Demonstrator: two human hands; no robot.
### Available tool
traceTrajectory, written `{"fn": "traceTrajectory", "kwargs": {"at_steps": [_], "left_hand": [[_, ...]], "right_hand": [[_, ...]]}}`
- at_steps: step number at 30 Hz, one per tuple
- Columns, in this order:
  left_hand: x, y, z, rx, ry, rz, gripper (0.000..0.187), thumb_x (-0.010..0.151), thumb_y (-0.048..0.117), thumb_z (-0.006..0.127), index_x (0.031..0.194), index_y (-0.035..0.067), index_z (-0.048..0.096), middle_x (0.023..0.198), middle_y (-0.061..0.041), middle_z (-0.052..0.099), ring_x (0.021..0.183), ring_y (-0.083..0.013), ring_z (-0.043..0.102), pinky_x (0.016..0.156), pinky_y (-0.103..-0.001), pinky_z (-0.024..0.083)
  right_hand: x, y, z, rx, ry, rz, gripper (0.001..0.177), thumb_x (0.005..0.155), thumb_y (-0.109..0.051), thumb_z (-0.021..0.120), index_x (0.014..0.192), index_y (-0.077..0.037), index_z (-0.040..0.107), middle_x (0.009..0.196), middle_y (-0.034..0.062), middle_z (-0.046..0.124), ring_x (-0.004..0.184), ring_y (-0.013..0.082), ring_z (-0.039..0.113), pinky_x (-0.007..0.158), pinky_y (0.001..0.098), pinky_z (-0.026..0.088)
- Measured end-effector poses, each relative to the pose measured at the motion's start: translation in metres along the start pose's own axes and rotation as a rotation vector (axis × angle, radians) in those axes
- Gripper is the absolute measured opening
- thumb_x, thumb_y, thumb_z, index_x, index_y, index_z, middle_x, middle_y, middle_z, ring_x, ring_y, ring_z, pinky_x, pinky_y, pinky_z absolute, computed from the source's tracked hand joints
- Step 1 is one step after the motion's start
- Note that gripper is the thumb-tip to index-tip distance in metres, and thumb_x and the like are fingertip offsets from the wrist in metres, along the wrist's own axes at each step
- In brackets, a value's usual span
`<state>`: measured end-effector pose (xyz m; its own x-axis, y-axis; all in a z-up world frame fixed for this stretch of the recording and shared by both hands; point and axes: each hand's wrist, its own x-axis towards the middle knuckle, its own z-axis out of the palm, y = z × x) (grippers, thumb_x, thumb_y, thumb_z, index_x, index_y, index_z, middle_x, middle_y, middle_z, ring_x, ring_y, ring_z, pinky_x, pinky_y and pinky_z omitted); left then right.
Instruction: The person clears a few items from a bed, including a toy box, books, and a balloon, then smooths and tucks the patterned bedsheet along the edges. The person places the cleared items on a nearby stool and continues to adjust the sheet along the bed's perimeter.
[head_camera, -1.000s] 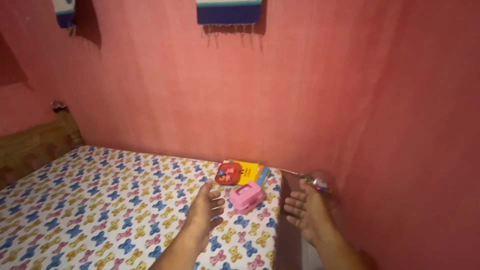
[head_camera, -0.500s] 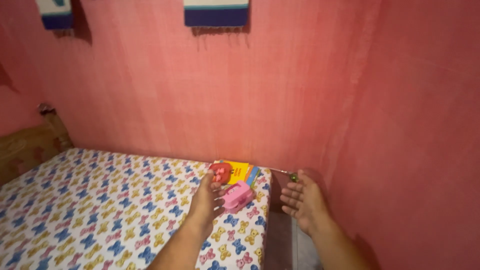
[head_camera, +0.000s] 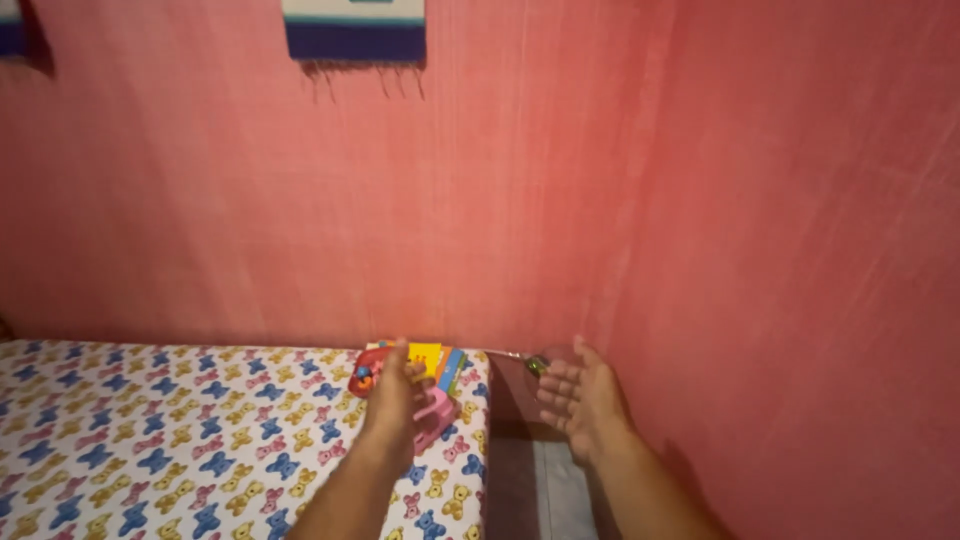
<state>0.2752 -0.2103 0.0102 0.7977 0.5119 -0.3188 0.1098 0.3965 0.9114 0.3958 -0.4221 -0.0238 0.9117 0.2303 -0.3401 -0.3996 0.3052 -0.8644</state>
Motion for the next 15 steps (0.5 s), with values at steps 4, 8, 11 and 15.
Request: {"fn": "traceTrajectory", "kwargs": {"at_steps": [4, 8, 11, 15], "left_hand": [[0.022, 0.018, 0.007, 0.086, 0.000, -0.036, 0.084, 0.098, 0.070, 0.032, 0.147, 0.003, 0.049, 0.148, -0.020, 0.051, 0.130, -0.0350, 0.050, 0.108, -0.047, 0.042], [0.092, 0.023, 0.018, 0.095, -0.080, 0.073, 0.081, 0.095, 0.067, 0.036, 0.141, 0.003, 0.055, 0.142, -0.017, 0.060, 0.127, -0.0307, 0.056, 0.107, -0.046, 0.043], [0.125, 0.025, 0.037, 0.054, -0.110, 0.093, 0.079, 0.094, 0.065, 0.039, 0.139, 0.004, 0.057, 0.139, -0.015, 0.062, 0.122, -0.0296, 0.056, 0.103, -0.046, 0.044], [0.154, 0.032, 0.062, 0.003, -0.072, 0.044, 0.076, 0.094, 0.063, 0.042, 0.137, 0.003, 0.058, 0.134, -0.015, 0.063, 0.115, -0.0274, 0.056, 0.099, -0.046, 0.044]], "right_hand": [[0.009, -0.007, 0.000, -0.006, -0.008, -0.020, 0.070, 0.091, -0.066, 0.050, 0.119, -0.002, 0.061, 0.105, 0.0135, 0.063, 0.100, 0.0310, 0.060, 0.087, 0.0475, 0.048], [0.019, -0.031, 0.004, -0.010, 0.006, -0.030, 0.068, 0.090, -0.065, 0.049, 0.115, -0.004, 0.061, 0.103, 0.0118, 0.064, 0.095, 0.0283, 0.061, 0.086, 0.0463, 0.049], [0.047, -0.045, -0.002, -0.005, 0.006, -0.058, 0.066, 0.089, -0.064, 0.051, 0.114, -0.004, 0.060, 0.102, 0.0126, 0.064, 0.095, 0.0293, 0.062, 0.086, 0.0472, 0.050], [0.080, -0.071, 0.008, 0.009, 0.050, -0.058, 0.063, 0.090, -0.060, 0.054, 0.116, -0.003, 0.057, 0.105, 0.0150, 0.060, 0.100, 0.0312, 0.059, 0.090, 0.0524, 0.053]]}}
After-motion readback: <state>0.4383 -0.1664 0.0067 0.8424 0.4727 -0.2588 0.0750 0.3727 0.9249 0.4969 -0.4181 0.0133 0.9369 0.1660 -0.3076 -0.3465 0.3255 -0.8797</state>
